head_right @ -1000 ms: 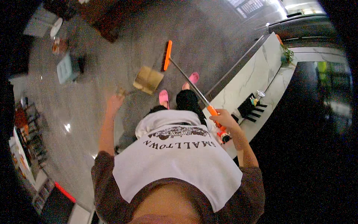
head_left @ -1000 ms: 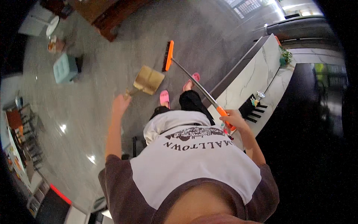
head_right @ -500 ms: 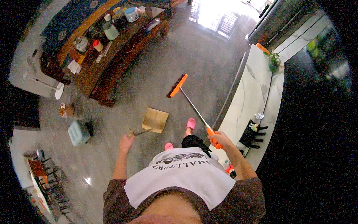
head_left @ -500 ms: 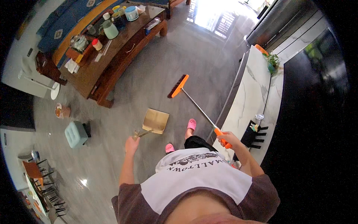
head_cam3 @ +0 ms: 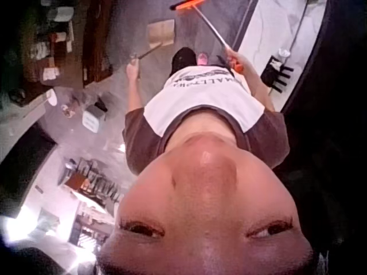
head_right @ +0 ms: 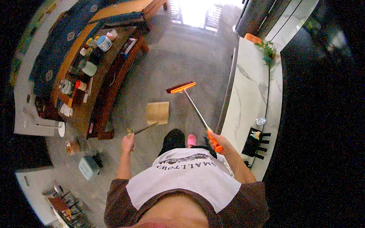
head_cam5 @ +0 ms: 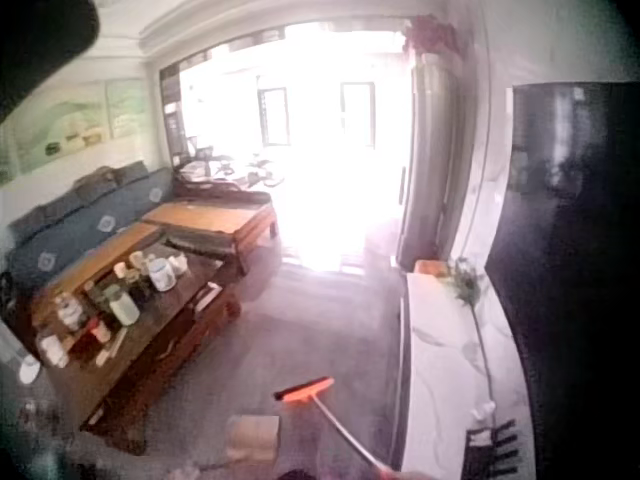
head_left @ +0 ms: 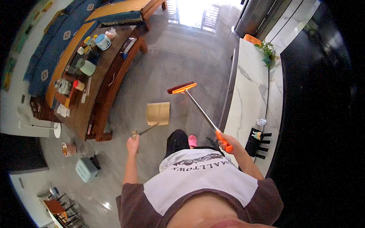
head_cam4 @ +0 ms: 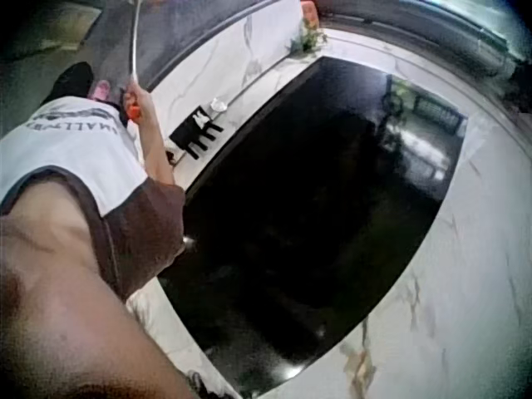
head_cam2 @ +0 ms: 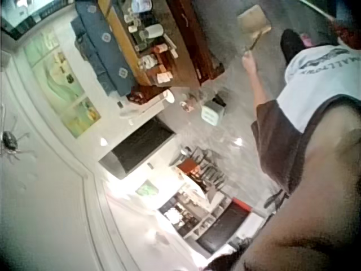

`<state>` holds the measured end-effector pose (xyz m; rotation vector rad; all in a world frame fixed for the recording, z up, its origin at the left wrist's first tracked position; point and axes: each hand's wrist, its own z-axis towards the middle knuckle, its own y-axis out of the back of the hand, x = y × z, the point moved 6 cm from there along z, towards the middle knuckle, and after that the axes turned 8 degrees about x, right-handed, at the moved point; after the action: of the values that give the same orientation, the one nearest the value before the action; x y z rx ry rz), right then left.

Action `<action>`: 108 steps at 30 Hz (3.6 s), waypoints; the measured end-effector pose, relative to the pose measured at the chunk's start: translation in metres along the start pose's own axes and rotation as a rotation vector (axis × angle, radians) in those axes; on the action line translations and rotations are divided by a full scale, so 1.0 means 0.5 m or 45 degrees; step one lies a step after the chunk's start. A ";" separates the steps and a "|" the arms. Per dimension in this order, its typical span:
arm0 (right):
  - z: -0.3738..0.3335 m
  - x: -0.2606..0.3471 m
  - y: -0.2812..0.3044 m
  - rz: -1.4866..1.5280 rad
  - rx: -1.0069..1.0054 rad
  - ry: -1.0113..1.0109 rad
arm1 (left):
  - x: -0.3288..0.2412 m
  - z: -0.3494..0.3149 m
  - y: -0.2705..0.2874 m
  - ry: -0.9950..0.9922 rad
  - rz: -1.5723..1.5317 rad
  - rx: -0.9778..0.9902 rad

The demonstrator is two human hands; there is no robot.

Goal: The person sweeps the floor using a broom and a dustpan, moving a bicycle to reach different areas and adjusting a curtain by hand.

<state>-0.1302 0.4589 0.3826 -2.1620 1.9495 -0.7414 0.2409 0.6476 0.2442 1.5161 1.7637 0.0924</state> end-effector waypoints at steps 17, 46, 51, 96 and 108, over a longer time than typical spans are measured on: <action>0.193 0.303 -0.066 0.509 -0.257 -0.135 | -0.400 0.366 -0.047 -0.180 0.011 0.090; 0.541 1.246 -0.129 -1.845 -0.187 -0.171 | -0.863 0.771 -0.114 -0.035 0.182 0.148; 0.686 1.400 -0.218 -2.181 -0.008 -0.235 | -0.891 0.807 -0.094 0.092 0.330 0.233; 1.038 2.412 -0.227 -2.856 -0.582 -0.339 | -0.934 0.629 -0.255 1.236 0.611 -0.243; 1.091 2.299 -0.441 -3.017 0.006 -0.415 | -1.157 0.874 -0.421 0.239 -0.917 -0.420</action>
<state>0.3550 -0.7351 0.3045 -3.0312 -1.4766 -0.2164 0.3150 -0.0949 0.1284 0.6021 2.2142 0.1538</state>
